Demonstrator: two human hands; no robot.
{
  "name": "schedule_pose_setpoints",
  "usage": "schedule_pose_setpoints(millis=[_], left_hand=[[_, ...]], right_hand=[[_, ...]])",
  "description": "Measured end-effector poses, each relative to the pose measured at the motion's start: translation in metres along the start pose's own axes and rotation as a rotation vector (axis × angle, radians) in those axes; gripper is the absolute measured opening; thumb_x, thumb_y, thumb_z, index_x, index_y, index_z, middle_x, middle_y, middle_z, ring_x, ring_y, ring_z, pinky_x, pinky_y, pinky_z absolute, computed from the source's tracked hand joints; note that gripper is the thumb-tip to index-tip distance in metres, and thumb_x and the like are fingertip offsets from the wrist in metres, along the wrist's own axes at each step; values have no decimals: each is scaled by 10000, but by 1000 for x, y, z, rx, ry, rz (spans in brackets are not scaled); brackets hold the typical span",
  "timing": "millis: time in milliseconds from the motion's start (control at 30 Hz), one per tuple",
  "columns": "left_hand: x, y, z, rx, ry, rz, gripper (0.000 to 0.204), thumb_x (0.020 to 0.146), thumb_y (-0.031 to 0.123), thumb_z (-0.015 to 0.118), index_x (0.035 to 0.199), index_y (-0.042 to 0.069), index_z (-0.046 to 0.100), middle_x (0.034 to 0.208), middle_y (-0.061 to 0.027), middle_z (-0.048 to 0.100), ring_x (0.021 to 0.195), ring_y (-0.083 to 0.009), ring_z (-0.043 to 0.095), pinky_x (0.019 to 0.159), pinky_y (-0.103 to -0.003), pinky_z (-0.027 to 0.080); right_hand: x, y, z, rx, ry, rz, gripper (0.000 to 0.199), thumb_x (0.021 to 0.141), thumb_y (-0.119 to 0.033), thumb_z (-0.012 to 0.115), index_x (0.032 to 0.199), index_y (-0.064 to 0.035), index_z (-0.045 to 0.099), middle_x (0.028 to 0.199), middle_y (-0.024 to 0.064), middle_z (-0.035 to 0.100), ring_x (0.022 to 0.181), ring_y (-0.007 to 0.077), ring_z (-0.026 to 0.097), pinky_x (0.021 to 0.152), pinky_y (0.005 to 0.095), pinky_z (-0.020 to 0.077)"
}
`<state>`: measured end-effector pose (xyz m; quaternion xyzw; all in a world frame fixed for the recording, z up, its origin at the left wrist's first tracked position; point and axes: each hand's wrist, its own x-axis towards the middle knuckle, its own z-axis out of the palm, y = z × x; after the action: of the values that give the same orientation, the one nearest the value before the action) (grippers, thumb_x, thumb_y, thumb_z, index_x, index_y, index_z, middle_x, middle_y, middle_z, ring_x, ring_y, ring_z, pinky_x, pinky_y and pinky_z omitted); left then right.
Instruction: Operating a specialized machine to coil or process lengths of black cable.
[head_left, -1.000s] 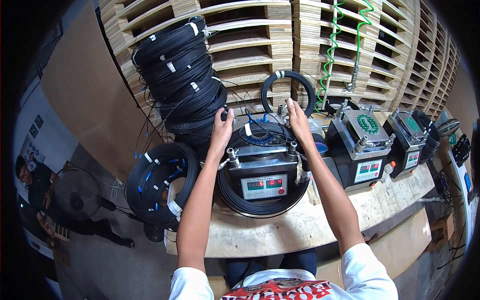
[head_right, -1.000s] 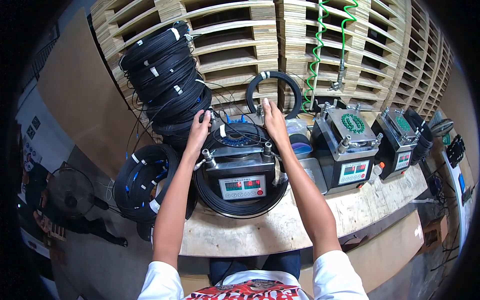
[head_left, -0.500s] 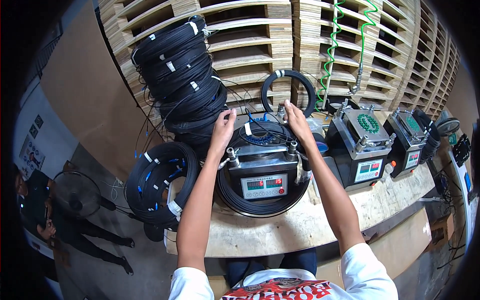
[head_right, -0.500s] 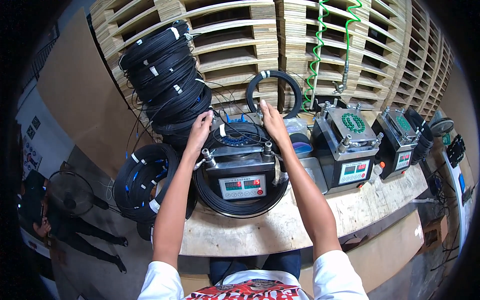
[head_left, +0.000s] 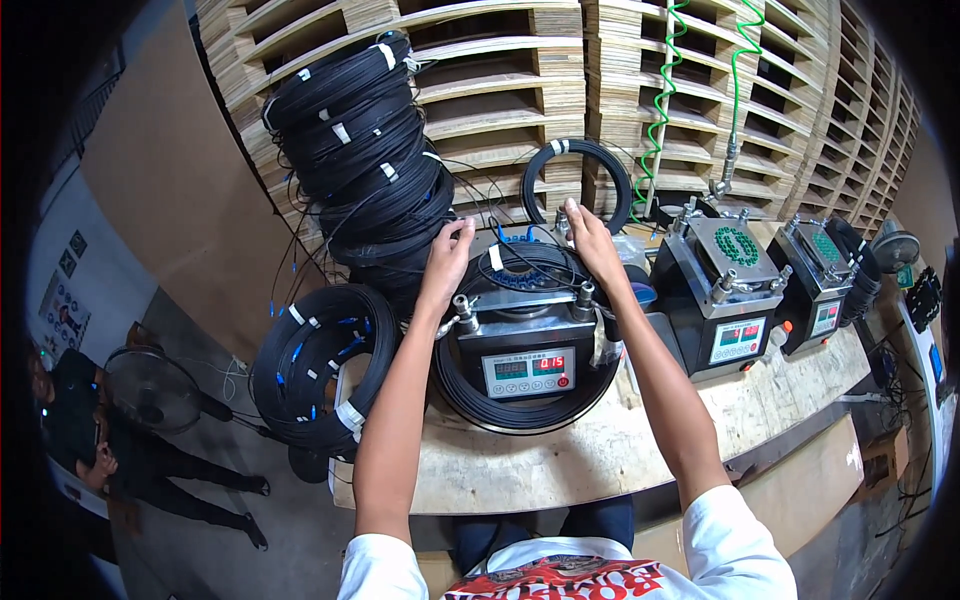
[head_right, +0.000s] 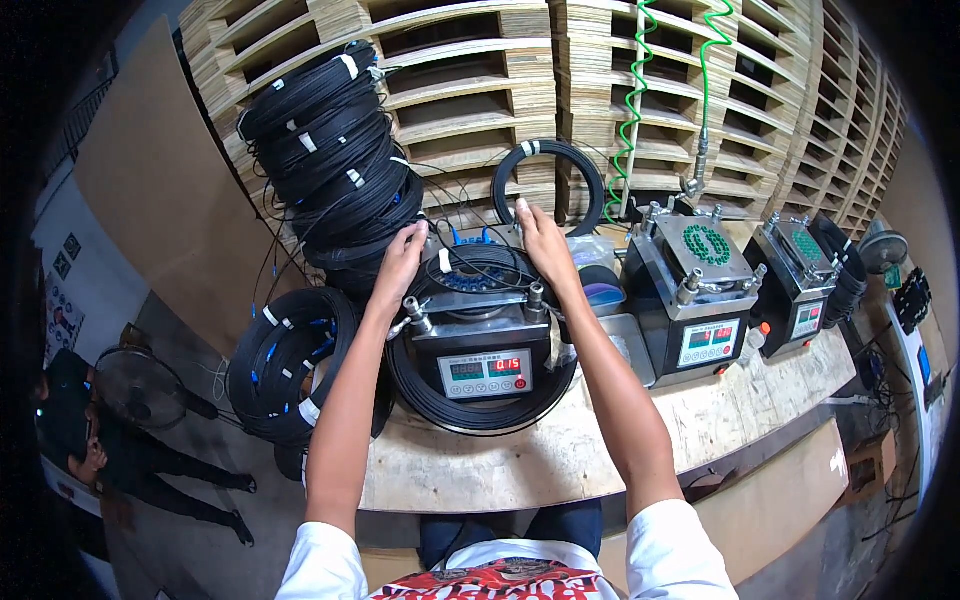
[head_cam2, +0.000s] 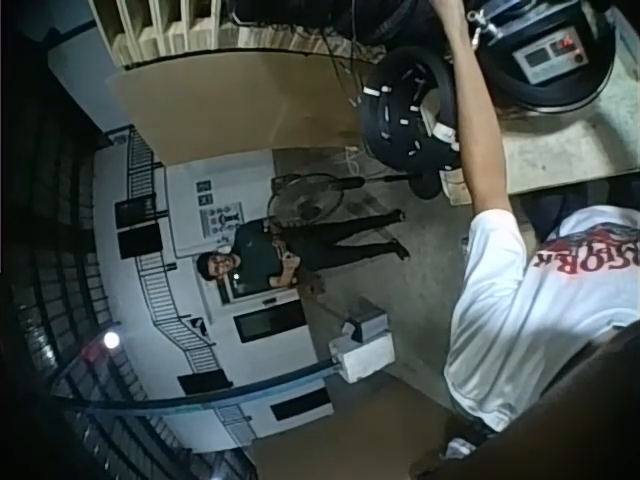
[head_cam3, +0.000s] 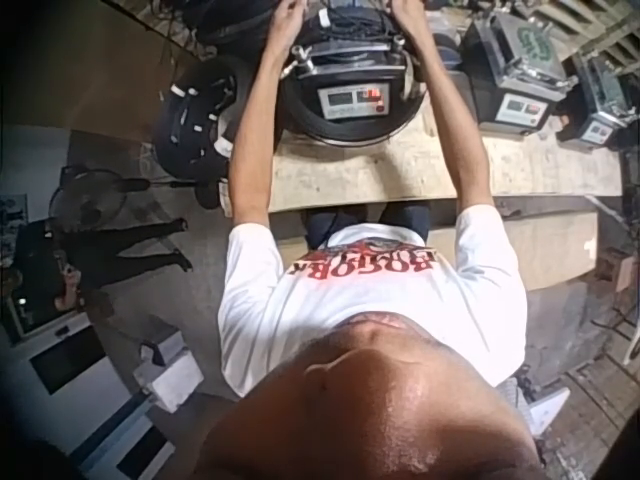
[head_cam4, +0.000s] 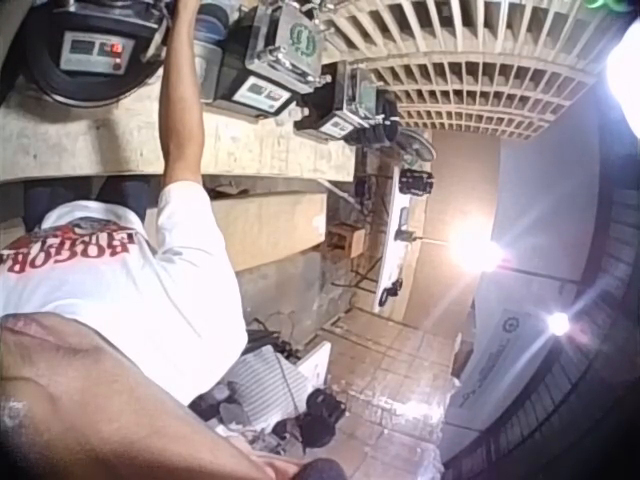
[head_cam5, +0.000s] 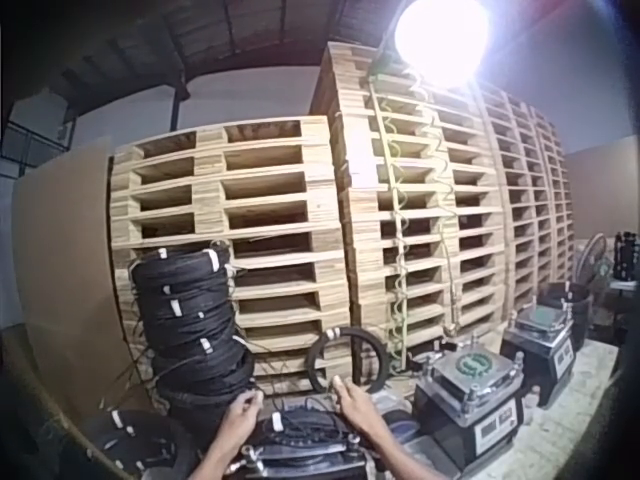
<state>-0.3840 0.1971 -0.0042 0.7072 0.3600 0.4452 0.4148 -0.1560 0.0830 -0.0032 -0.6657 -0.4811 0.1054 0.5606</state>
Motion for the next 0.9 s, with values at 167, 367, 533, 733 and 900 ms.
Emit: schedule_pose_setpoints(millis=[167,367,533,733,900], left_hand=[[1,0,0,6,-2,-23,594,987,510,582,1242,-25,623,811,-64,613,756,-142,547,723,-304,454],[-3,8,1,25,7,-29,614,973,521,597,1249,-28,617,820,-60,600,757,-137,535,723,-294,451],[-1,4,0,20,5,-22,629,968,526,605,1242,-40,619,826,-57,597,760,-136,532,719,-292,449],[2,-8,0,17,-2,-5,649,961,534,612,1205,-66,636,847,-73,608,766,-158,546,742,-303,460],[8,-18,4,22,-11,42,642,966,527,609,1211,-65,643,868,-101,650,793,-176,579,756,-310,472]], right_hand=[[3,3,1,42,4,-23,605,1050,-541,419,1206,-1,645,759,65,558,726,149,536,686,311,443],[4,8,3,60,30,-46,598,1045,-541,434,1171,4,647,771,69,571,723,150,547,689,318,450],[3,5,2,27,27,12,608,1027,-552,467,1155,17,637,795,86,598,745,158,569,708,321,462],[-2,0,3,-23,9,15,580,1023,-528,498,1155,19,636,785,84,609,743,156,569,710,313,466],[4,10,0,13,-17,-29,559,1007,-496,539,1246,-1,638,1011,265,711,993,370,699,884,419,513]])
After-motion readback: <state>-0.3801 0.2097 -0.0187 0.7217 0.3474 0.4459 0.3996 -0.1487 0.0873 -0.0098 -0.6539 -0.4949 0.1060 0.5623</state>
